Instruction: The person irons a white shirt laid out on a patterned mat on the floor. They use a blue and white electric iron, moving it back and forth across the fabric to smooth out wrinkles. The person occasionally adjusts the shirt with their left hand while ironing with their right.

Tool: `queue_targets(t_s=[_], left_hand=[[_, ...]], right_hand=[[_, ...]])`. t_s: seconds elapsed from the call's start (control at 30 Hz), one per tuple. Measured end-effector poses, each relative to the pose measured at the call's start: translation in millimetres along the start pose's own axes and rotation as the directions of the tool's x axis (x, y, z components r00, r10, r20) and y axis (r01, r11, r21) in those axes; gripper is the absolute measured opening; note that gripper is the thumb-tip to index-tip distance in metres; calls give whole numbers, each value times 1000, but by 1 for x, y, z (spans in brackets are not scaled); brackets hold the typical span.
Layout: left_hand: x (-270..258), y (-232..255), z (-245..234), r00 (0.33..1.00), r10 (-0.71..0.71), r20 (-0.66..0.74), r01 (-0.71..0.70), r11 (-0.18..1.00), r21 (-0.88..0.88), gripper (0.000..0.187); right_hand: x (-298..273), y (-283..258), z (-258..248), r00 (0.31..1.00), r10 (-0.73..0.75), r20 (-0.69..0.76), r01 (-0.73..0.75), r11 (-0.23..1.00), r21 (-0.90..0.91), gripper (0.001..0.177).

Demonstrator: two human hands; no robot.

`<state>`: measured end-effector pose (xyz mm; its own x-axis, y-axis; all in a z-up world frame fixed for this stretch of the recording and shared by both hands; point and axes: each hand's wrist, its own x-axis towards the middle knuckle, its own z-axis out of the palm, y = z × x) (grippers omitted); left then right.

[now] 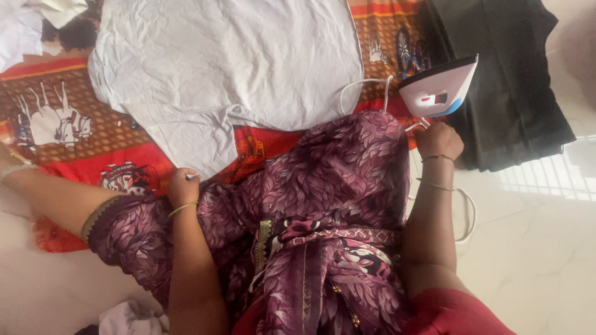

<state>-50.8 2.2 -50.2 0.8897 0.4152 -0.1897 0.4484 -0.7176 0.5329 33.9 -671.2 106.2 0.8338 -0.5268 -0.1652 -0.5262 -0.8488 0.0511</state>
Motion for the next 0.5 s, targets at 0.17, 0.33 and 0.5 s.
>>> queue_targets(t_s=[0.17, 0.33, 0.5], left_hand=[[2, -6, 4, 1000, 22, -14, -22, 1000, 4, 21], [-1, -14, 6, 999, 35, -28, -35, 999, -6, 16], [-4, -13, 5, 997, 50, -62, -51, 998, -27, 18]], right_hand=[[-42, -130, -34, 680, -532, -504, 697, 684, 218, 10], [-14, -243, 4, 707, -696, 124, 692, 717, 84, 33], [33, -258, 56, 741, -494, 454, 629, 747, -215, 48]])
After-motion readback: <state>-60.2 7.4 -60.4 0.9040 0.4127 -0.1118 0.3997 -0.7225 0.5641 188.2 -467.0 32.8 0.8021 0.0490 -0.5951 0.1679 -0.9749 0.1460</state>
